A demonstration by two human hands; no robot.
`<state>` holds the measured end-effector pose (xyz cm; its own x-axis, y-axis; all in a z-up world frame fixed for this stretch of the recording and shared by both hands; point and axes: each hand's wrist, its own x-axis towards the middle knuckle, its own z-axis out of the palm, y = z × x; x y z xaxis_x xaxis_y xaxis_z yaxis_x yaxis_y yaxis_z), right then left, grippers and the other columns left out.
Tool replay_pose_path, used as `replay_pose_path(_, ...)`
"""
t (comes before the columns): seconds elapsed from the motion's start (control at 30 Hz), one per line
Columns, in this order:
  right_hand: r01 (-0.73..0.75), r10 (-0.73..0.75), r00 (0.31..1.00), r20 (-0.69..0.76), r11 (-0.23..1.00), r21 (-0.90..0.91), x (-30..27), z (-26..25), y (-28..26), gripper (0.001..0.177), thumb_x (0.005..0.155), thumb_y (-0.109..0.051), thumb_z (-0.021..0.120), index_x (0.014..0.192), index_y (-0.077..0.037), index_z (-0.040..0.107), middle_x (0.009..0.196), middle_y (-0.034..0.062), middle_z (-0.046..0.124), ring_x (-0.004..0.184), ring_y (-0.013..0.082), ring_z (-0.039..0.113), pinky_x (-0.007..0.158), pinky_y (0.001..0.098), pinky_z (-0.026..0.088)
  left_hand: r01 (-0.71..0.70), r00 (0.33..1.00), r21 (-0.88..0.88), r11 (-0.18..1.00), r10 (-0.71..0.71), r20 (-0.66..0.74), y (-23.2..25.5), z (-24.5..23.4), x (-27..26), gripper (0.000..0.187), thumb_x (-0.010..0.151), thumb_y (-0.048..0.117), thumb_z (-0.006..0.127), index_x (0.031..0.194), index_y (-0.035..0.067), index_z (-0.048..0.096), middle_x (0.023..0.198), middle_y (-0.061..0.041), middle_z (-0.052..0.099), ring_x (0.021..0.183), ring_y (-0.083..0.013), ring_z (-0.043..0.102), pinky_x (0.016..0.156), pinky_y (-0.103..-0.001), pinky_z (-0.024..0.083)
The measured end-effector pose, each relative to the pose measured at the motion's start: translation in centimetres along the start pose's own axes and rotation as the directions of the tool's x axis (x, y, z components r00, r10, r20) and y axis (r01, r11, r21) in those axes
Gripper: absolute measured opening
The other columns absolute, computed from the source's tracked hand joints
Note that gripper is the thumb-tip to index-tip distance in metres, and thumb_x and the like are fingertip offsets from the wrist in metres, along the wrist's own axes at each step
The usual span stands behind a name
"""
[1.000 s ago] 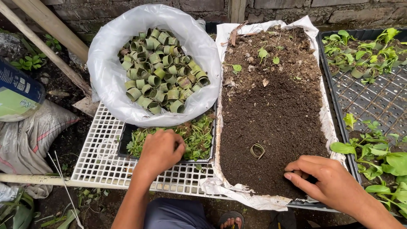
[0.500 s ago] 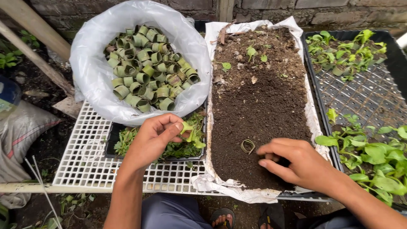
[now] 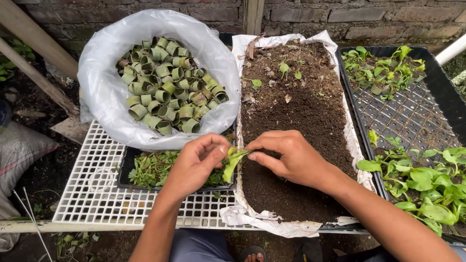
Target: The person plants small seedlings into a tray filled with soil. They pick up seedlings from a tray, place them into the soil, and cover the roots with soil using their hands. The person also handles rolled paper pots from a plastic bag.
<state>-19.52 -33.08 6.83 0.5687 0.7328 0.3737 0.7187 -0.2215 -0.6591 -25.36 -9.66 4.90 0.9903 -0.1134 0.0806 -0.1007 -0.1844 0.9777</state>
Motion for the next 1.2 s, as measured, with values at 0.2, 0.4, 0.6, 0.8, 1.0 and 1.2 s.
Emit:
replay_pose_path(0.2, 0.008, -0.011, 1.000, -0.024, 0.990, -0.139, -0.4, -0.7, -1.2, 0.010, 0.091, -0.016, 0.073, 0.096, -0.011, 0.080, 0.088, 0.0082, 0.080, 0.082, 0.0302, 0.077, 0.079, 0.0436, 0.060, -0.353, 0.932, 0.258, 0.899, 0.362, 0.014, 2.5, 2.1, -1.3, 0.074, 0.084, 0.031, 0.075, 0.144, -0.004, 0.048, 0.128, -0.030, 0.064, 0.124, -0.0497, 0.057, 0.106, -0.065, 0.040)
replay_pose_path(0.4, -0.034, 0.032, 0.999, -0.029, 0.998, -0.049, -0.5, -0.8, -1.0, 0.010, 0.090, -0.015, 0.074, 0.095, -0.012, 0.081, 0.085, 0.0077, 0.082, 0.078, 0.0277, 0.078, 0.076, 0.0414, 0.062, -0.415, 0.907, 0.303, 0.858, 0.414, 0.071, 2.9, 2.1, -1.3, 0.039, 0.083, 0.001, 0.074, 0.122, 0.002, 0.070, 0.093, -0.018, 0.075, 0.086, -0.0339, 0.073, 0.082, -0.047, 0.054)
replay_pose_path(0.6, -0.094, 0.100, 0.994, -0.049, 0.990, 0.105, -0.3, -0.3, -1.2, 0.014, 0.088, -0.009, 0.074, 0.100, -0.007, 0.081, 0.081, 0.0127, 0.082, 0.072, 0.0244, 0.076, 0.071, 0.0415, 0.061, -0.422, 0.895, 0.232, 0.876, 0.444, -0.049, 2.2, 1.7, -1.2, 0.020, 0.083, 0.001, 0.073, 0.099, 0.012, 0.080, 0.071, -0.009, 0.073, 0.065, -0.0228, 0.071, 0.064, -0.034, 0.055)
replay_pose_path(0.8, -0.140, 0.178, 0.977, -0.121, 0.952, 0.272, -0.5, 0.9, 0.1, 0.013, 0.090, -0.008, 0.073, 0.099, -0.005, 0.081, 0.074, 0.0098, 0.079, 0.069, 0.0162, 0.069, 0.068, 0.0351, 0.060, -0.396, 0.899, 0.040, 0.917, 0.396, -0.186, 1.6, 2.2, -1.1, 0.053, 0.083, 0.023, 0.076, 0.128, 0.002, 0.057, 0.102, -0.021, 0.069, 0.092, -0.0309, 0.067, 0.083, -0.045, 0.056)
replay_pose_path(1.0, -0.294, 0.503, 0.864, 0.011, 0.488, 0.822, -0.9, 2.2, 3.9, 0.022, 0.101, -0.014, 0.060, 0.103, 0.002, 0.075, 0.078, 0.0099, 0.072, 0.070, 0.0150, 0.067, 0.073, 0.0331, 0.062, -0.272, 0.955, -0.072, 0.960, 0.260, -0.141, 0.2, 4.1, -0.5, 0.067, 0.088, 0.039, 0.074, 0.133, -0.007, 0.056, 0.121, -0.025, 0.062, 0.112, -0.0362, 0.059, 0.099, -0.049, 0.049)
replay_pose_path(1.2, -0.311, 0.503, 0.856, 0.117, 0.322, 0.894, -1.5, 3.3, 3.7, 0.025, 0.103, -0.017, 0.057, 0.100, 0.003, 0.070, 0.076, 0.0101, 0.067, 0.066, 0.0185, 0.069, 0.070, 0.0368, 0.063, -0.349, 0.936, -0.184, 0.919, 0.333, -0.109, 0.0, 5.9, -0.5, 0.040, 0.096, 0.030, 0.068, 0.116, -0.004, 0.070, 0.122, -0.025, 0.065, 0.115, -0.0350, 0.060, 0.101, -0.051, 0.046)
